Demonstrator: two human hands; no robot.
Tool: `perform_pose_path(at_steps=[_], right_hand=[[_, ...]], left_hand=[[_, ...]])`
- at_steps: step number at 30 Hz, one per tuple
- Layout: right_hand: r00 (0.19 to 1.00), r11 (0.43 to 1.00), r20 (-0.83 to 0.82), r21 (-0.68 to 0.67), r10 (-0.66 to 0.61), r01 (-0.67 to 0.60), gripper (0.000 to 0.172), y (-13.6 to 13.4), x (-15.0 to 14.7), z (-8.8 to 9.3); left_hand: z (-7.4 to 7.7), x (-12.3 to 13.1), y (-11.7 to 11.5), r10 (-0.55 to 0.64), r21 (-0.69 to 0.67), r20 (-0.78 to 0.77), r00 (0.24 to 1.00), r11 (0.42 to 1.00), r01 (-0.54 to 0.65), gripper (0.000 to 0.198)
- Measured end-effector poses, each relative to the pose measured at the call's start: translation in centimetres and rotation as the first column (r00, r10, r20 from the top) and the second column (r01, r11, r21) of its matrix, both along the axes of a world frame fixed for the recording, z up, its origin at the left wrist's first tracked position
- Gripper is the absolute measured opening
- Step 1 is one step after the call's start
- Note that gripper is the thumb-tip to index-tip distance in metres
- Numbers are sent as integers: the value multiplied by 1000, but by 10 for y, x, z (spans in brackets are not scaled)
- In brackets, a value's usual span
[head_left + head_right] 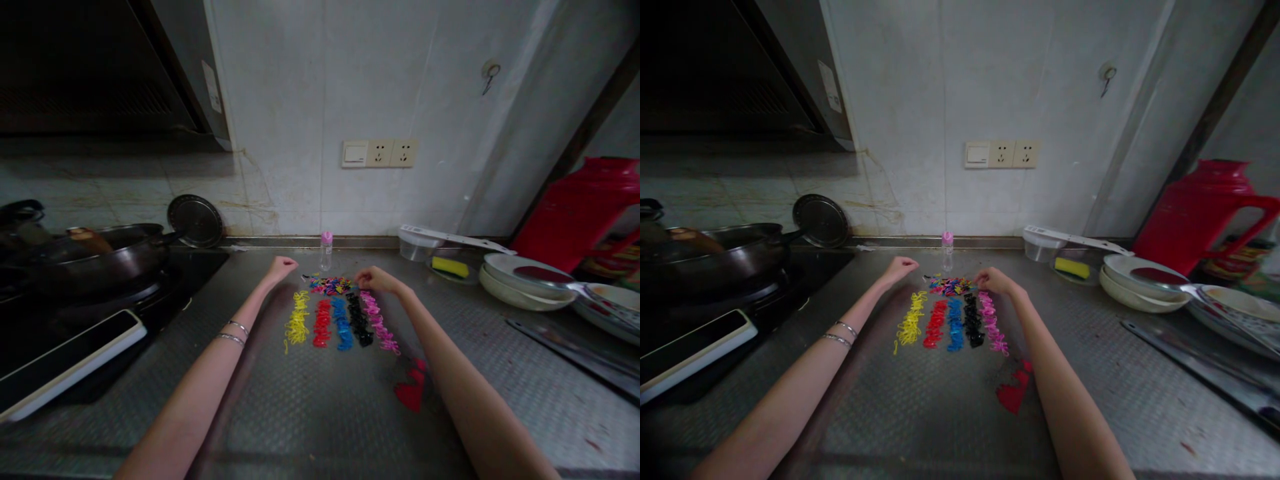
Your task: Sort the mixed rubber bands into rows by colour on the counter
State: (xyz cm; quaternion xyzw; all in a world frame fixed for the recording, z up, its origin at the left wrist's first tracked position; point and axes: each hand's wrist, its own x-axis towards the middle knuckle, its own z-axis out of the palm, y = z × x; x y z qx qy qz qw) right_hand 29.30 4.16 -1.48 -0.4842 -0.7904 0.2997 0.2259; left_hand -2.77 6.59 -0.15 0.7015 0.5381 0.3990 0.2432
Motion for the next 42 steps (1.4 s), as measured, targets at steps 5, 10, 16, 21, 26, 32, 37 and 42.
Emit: perform_pose_path(at_steps=[5,10,16,21,26,32,37,42], right_hand=[[999,1000,45,28,-8,6,29,-1,-3,22],[980,995,172,-14,101,-100,30,-13,-44,33],[937,993,330,-7,117,-121,33,-29,-74,35],[942,993,314,-44,121,-113,29,-31,-68,40],[966,989,217,-54,143,-134,26,-24,-57,41],[979,996,187,-25,85,-82,24,-18,-37,42],[993,998,106,-43,44,-40,23,-15,-20,44],[996,999,85,-51,-9,13,22,-14,0,47]], left_hand=[[-5,-1,3,-7,1,-37,999,1000,7,24],[-9,2,4,-34,-35,-90,995,999,31,23],[-6,9,0,-45,-57,-227,973,998,33,28],[-3,11,-5,-55,-27,-452,890,998,48,31],[-4,10,-9,-52,-33,-536,843,999,41,27],[-6,11,-10,-41,-9,-541,840,999,43,21],[-10,13,-11,-21,13,-490,871,999,31,20],[-5,17,-12,-32,25,-436,900,999,47,20]])
